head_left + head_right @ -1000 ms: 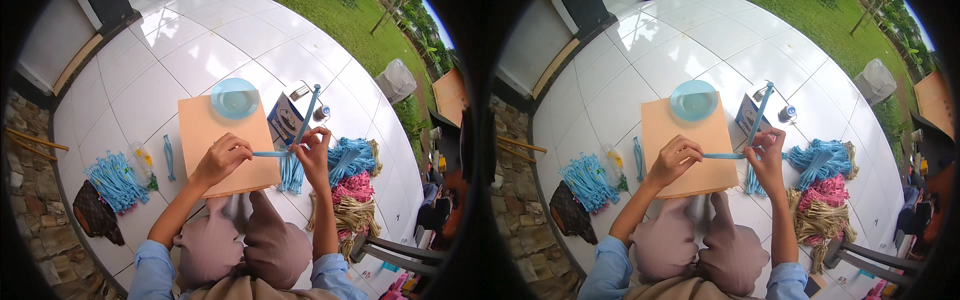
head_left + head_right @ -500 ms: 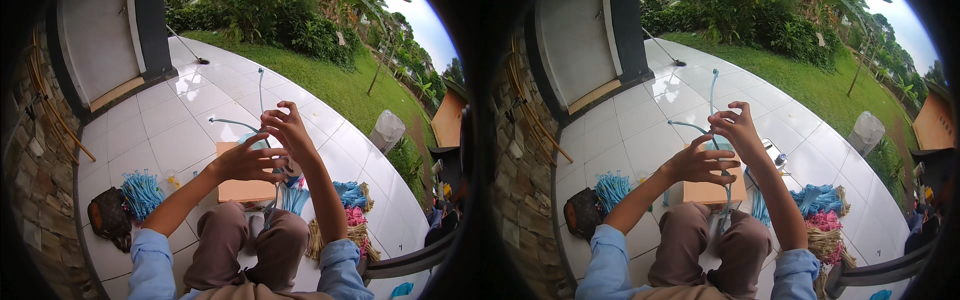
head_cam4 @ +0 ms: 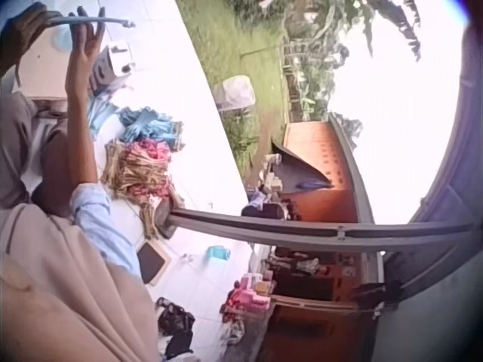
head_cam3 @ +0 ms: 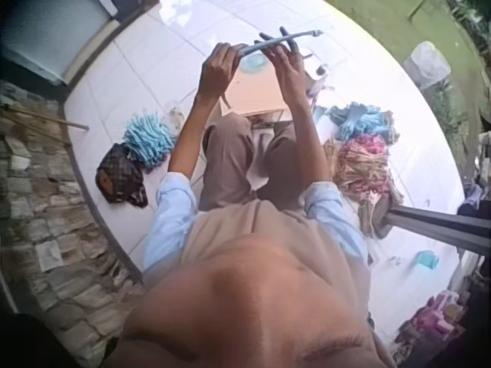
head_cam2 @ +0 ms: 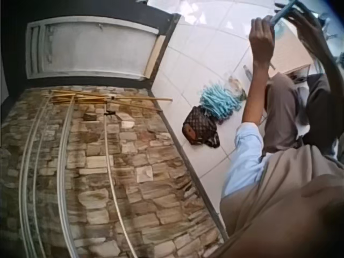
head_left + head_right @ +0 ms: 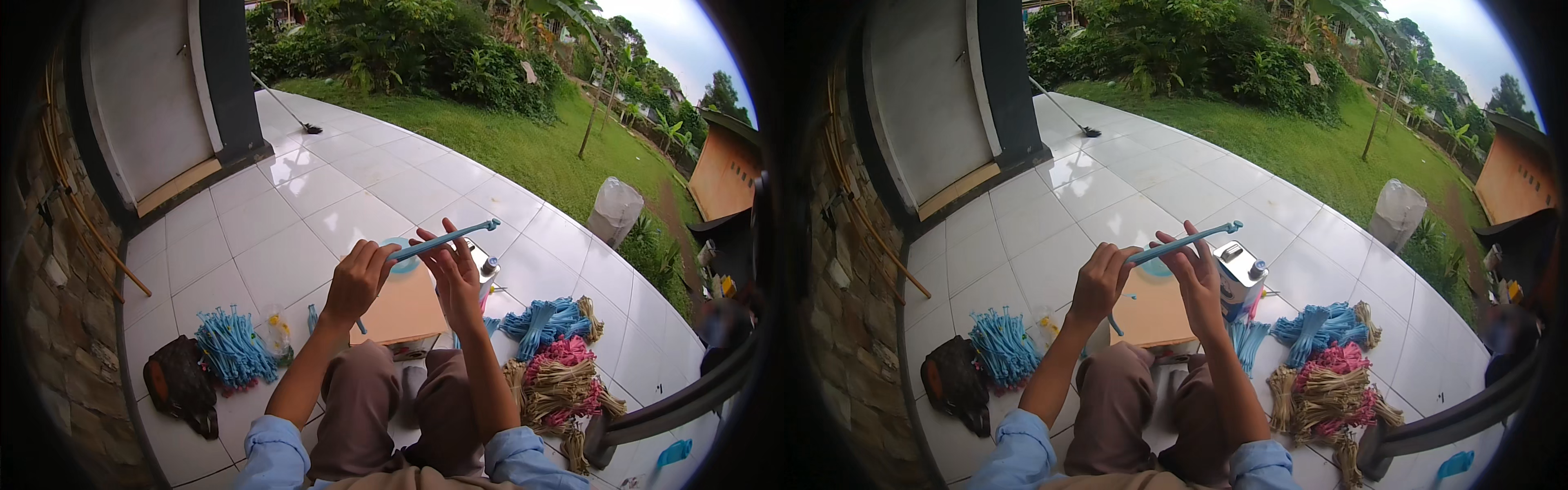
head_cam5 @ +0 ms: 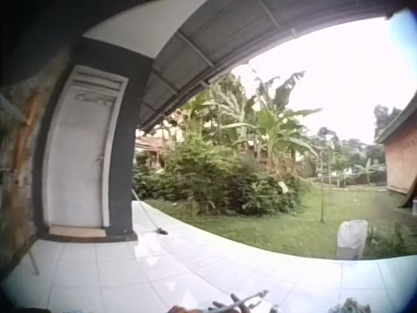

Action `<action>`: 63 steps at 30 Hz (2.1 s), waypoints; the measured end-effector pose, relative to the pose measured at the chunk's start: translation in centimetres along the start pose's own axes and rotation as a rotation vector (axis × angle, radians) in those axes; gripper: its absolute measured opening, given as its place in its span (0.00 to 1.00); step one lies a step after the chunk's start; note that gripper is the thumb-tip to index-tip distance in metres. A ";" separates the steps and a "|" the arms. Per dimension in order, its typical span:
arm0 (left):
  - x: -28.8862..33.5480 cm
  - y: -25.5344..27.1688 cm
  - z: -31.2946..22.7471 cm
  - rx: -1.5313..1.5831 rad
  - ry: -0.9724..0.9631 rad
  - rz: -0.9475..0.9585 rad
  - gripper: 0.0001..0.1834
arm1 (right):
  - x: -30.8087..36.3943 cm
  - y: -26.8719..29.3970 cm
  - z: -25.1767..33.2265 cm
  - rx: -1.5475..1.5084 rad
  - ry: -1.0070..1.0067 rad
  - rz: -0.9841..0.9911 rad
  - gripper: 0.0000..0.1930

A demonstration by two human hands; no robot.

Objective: The person applies adhesive from a blue plate to light blue straps using a applicator, then organizes the straps into bundles.

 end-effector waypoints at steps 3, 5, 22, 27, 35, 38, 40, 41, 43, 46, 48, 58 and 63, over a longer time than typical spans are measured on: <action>1.9 -0.9 -0.3 0.222 0.135 -0.057 0.15 | 0.6 0.9 1.0 0.101 0.011 -0.068 0.29; 2.5 -1.4 -0.4 0.288 0.243 -0.020 0.11 | 1.1 0.3 1.9 0.150 0.034 -0.087 0.30; 4.6 -9.5 -3.2 0.678 0.620 -0.276 0.15 | 3.2 4.4 -1.2 0.146 -0.012 -0.485 0.21; 7.6 -6.3 0.2 1.012 0.882 -0.689 0.21 | 2.0 7.6 4.2 0.390 0.120 -0.533 0.18; 0.3 1.9 4.3 0.716 0.542 -0.528 0.14 | -1.1 8.9 2.0 0.568 -0.347 0.003 0.20; -2.5 -0.9 3.9 0.511 0.278 -0.211 0.21 | -0.7 8.8 -0.3 0.551 -0.449 0.095 0.20; -3.6 -3.0 3.3 0.399 0.144 -0.038 0.28 | -0.5 8.7 -2.3 0.495 -0.551 0.173 0.20; -3.7 -4.2 3.0 0.354 0.055 0.030 0.31 | -0.6 9.1 -3.1 0.483 -0.571 0.175 0.20; -3.5 -6.9 3.1 0.358 -0.078 0.104 0.35 | -0.5 9.7 -5.0 0.497 -0.632 0.281 0.20; -2.2 -10.1 4.4 0.370 -0.115 0.212 0.31 | -1.1 11.3 -7.2 0.492 -0.760 0.328 0.20; -0.5 -12.9 7.1 0.653 0.099 0.250 0.23 | -1.6 12.2 -7.6 0.542 -0.882 0.349 0.17; 13.0 -21.7 12.0 0.915 0.905 0.452 0.09 | -4.3 21.7 -15.4 0.722 -0.997 0.253 0.25; 17.5 -22.9 11.9 0.655 0.913 0.544 0.08 | -5.1 25.6 -16.6 0.947 -0.649 0.090 0.31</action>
Point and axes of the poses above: each hand's wrist, its own x-axis away from the middle knuckle, its own y-axis out of the back of the hand, z = x × y, the point moved 10 cm from there along -x, towards the middle knuckle, and after that the axes turned 12 degrees about -y, right-handed, at the moved point
